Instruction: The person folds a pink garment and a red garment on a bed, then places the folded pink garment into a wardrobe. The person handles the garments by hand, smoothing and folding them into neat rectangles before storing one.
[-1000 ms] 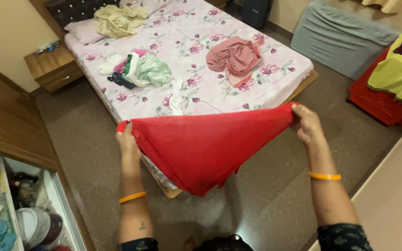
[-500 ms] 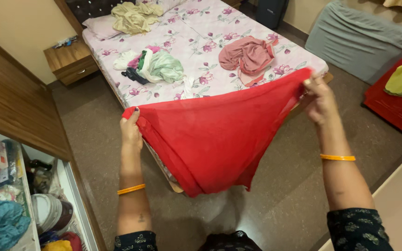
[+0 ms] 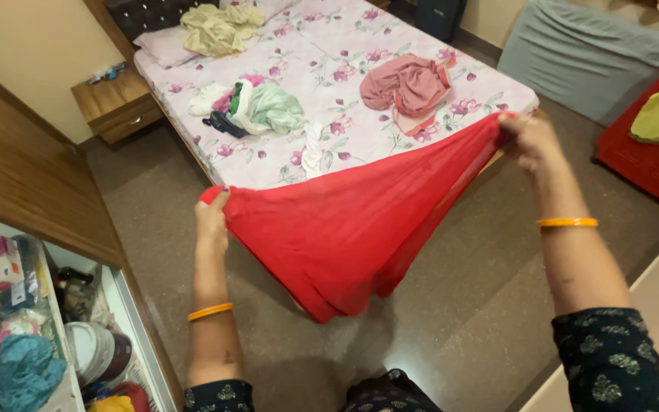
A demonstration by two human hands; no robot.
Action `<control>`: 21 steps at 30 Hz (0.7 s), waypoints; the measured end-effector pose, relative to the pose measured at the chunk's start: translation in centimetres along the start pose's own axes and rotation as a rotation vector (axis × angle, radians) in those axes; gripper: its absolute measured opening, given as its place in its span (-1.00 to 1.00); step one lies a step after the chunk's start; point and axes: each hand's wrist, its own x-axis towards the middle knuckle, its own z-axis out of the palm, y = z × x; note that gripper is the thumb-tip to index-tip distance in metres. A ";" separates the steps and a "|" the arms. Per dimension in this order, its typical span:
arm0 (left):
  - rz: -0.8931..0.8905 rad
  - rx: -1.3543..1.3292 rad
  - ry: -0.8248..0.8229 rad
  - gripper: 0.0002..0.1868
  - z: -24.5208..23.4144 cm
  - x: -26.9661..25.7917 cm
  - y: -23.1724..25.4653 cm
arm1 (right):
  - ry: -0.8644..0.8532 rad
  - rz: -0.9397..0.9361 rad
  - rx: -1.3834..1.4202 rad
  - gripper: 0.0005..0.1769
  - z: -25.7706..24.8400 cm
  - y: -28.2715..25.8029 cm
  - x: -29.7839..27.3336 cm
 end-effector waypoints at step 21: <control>0.073 0.307 -0.129 -0.77 -8.2 1.8 5.9 | 0.008 -0.127 -0.202 -0.22 -2.4 -7.1 -2.6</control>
